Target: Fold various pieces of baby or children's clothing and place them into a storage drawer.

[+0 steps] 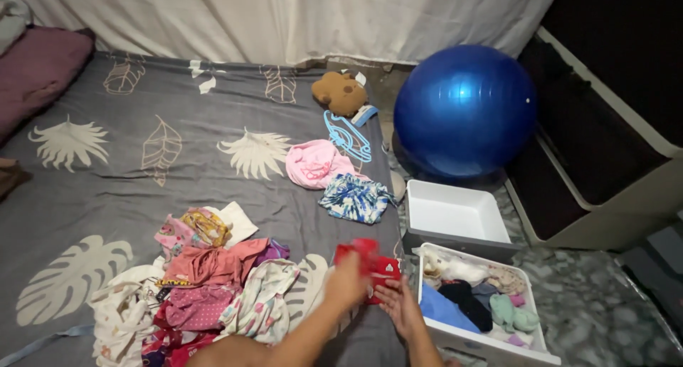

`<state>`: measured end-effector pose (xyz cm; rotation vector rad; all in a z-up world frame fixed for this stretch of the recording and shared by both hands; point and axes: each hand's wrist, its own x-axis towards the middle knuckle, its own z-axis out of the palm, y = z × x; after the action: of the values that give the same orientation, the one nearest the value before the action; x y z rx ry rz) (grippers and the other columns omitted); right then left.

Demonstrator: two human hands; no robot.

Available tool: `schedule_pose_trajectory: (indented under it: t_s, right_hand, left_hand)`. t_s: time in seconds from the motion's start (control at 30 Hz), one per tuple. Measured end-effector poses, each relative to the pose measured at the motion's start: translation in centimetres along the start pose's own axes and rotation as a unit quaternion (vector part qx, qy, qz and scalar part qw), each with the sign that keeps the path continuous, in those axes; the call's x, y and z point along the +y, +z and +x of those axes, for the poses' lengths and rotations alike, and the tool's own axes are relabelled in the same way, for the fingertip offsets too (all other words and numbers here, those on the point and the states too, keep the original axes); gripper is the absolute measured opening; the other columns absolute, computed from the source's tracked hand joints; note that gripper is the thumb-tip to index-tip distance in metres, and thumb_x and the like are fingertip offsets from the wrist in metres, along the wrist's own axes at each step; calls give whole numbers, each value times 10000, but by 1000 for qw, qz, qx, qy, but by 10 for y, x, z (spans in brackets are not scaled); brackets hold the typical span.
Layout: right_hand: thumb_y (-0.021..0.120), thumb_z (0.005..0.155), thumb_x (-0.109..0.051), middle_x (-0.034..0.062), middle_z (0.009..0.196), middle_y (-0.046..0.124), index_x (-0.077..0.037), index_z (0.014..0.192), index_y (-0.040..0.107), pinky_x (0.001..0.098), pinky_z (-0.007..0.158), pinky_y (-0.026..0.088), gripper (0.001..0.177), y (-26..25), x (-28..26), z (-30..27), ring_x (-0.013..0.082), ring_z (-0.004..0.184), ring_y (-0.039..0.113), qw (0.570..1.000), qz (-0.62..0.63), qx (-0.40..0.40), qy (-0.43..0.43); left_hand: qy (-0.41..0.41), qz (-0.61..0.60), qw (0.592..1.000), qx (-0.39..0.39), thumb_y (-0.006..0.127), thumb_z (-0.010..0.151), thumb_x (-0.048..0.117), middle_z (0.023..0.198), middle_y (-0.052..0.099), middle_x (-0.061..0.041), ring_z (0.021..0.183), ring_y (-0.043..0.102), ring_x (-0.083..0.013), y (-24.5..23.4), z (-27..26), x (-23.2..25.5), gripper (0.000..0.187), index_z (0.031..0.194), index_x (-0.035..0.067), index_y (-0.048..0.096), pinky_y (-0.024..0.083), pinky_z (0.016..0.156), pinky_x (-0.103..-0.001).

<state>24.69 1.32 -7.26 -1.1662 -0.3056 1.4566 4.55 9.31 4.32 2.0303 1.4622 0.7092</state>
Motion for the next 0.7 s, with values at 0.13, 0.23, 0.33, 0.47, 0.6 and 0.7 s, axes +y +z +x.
schedule_pose_trajectory:
  t_s: [0.13,0.23,0.33,0.47,0.6,0.7]
  right_hand:
    - [511,940,-592,144,1225,724,-70,1349,583,422,825,575,667,5,3,-2,274,1050,719,998,67,9,-19]
    - [606,938,-462,152,1224,729,-54,1350,594,439,866,602,579,2,10,2,285,1050,728,997,68,22,-38]
    - [655,932,-352,159,1226,734,-57,1352,582,446,893,610,518,3,11,-5,292,1059,733,997,52,37,-53]
    - [639,936,-332,157,1212,726,-67,1367,546,465,858,605,515,7,0,-2,299,1032,735,996,46,58,-46]
    - [636,939,-357,175,1190,724,-40,1374,556,481,836,595,544,12,3,25,319,1006,730,997,-8,59,-44]
    - [678,914,-357,193,1226,696,-21,1402,520,466,915,552,613,6,27,64,338,1086,688,965,-173,123,-153]
  left_hand:
    - [32,-151,985,-82,762,838,355,1065,713,-185,1017,684,-382,21,-3,28,415,1136,103,622,538,863,-494]
    - [-39,-91,995,-6,767,854,376,1099,721,-180,1038,690,-378,41,13,-9,413,1128,91,648,533,897,-471]
    - [-143,-139,979,37,878,768,340,1142,689,-215,1067,692,-369,80,28,-67,658,1226,-3,555,549,906,-433]
    - [-234,-472,825,-206,880,666,262,1082,756,-180,973,751,-311,78,29,-66,731,1269,-33,593,623,834,-440]
    - [-169,-472,823,-266,895,689,323,1093,782,-142,940,744,-246,90,50,-78,670,1231,-36,733,590,871,-378]
    - [-22,-233,956,-175,839,709,340,1060,769,-161,971,731,-309,19,72,-45,539,1178,100,723,565,870,-410]
